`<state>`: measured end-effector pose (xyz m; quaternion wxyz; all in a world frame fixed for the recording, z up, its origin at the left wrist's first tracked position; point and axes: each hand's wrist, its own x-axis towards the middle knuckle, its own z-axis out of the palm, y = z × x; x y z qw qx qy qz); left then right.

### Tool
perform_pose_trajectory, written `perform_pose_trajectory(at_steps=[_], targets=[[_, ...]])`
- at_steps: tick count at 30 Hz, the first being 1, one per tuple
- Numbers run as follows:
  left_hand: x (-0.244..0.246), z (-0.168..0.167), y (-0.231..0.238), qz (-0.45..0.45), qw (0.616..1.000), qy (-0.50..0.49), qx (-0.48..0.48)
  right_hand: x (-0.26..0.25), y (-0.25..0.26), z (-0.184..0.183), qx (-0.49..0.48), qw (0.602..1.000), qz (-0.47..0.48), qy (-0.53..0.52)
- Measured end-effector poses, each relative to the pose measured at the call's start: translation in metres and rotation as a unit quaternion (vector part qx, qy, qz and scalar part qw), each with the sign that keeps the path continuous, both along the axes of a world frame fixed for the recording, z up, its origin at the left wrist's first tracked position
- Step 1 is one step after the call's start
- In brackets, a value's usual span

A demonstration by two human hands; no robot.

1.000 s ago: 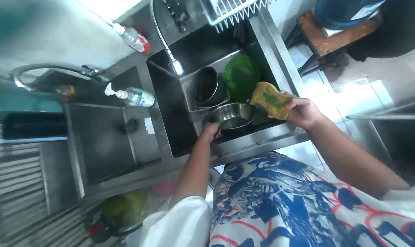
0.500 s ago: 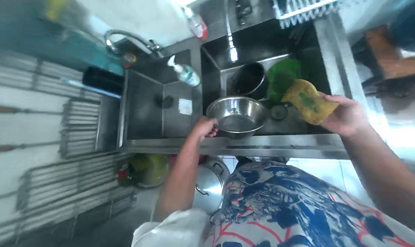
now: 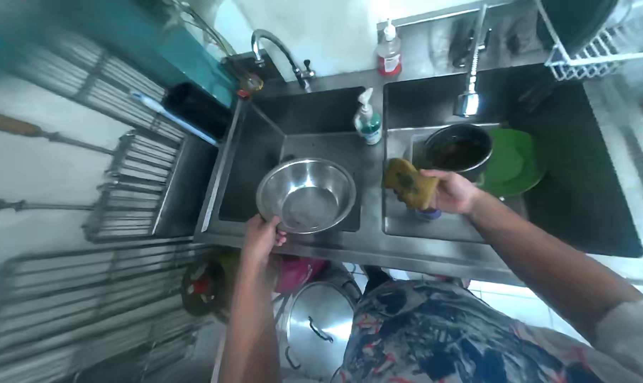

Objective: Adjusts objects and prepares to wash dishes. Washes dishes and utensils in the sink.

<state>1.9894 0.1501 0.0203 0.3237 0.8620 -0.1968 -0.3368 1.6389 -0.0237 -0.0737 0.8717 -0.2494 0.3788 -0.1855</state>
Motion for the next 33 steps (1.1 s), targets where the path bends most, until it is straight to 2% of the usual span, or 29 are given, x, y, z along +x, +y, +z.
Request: perform_pose_trajectory(at_steps=[4, 8, 12, 17, 18, 20, 23, 25, 27, 29, 33], targets=[[0.061, -0.035, -0.015, 0.013, 1.0, 0.002, -0.028, 0.069, -0.031, -0.024, 0.018, 0.995, 0.016, 0.093], [0.097, -0.064, -0.026, 0.033, 0.997, 0.036, -0.064, 0.097, -0.049, -0.046, 0.015, 0.974, 0.012, 0.224], [0.118, -0.081, -0.045, 0.033, 0.996, 0.058, -0.064, 0.112, -0.048, -0.04, -0.071, 0.915, 0.006, 0.397], [0.135, -0.098, -0.069, 0.028, 0.995, 0.074, -0.068, 0.128, -0.043, -0.029, -0.075, 0.897, 0.04, 0.434], [0.138, -0.101, -0.072, 0.028, 0.994, 0.079, -0.072, 0.128, -0.04, -0.021, -0.108, 0.882, 0.06, 0.455], [0.145, -0.108, -0.079, 0.023, 0.993, 0.08, -0.079, 0.134, -0.026, 0.009, -0.237, 0.834, 0.097, 0.489], [0.154, -0.117, -0.096, 0.002, 0.997, 0.056, -0.059, 0.187, -0.011, 0.065, -0.422, 0.803, 0.121, 0.403], [0.158, -0.118, -0.113, -0.029, 0.998, 0.041, -0.029, 0.24, -0.045, 0.074, -0.488, 0.785, 0.129, 0.359], [0.163, -0.122, -0.13, -0.053, 0.998, 0.029, -0.017, 0.298, -0.111, 0.061, -0.539, 0.754, 0.105, 0.361], [0.168, -0.123, -0.143, -0.071, 0.997, 0.012, -0.01, 0.349, -0.181, 0.047, -0.545, 0.733, 0.097, 0.395], [0.167, -0.12, -0.161, -0.081, 0.997, 0.011, -0.007, 0.394, -0.28, 0.035, -0.575, 0.649, 0.133, 0.481]])
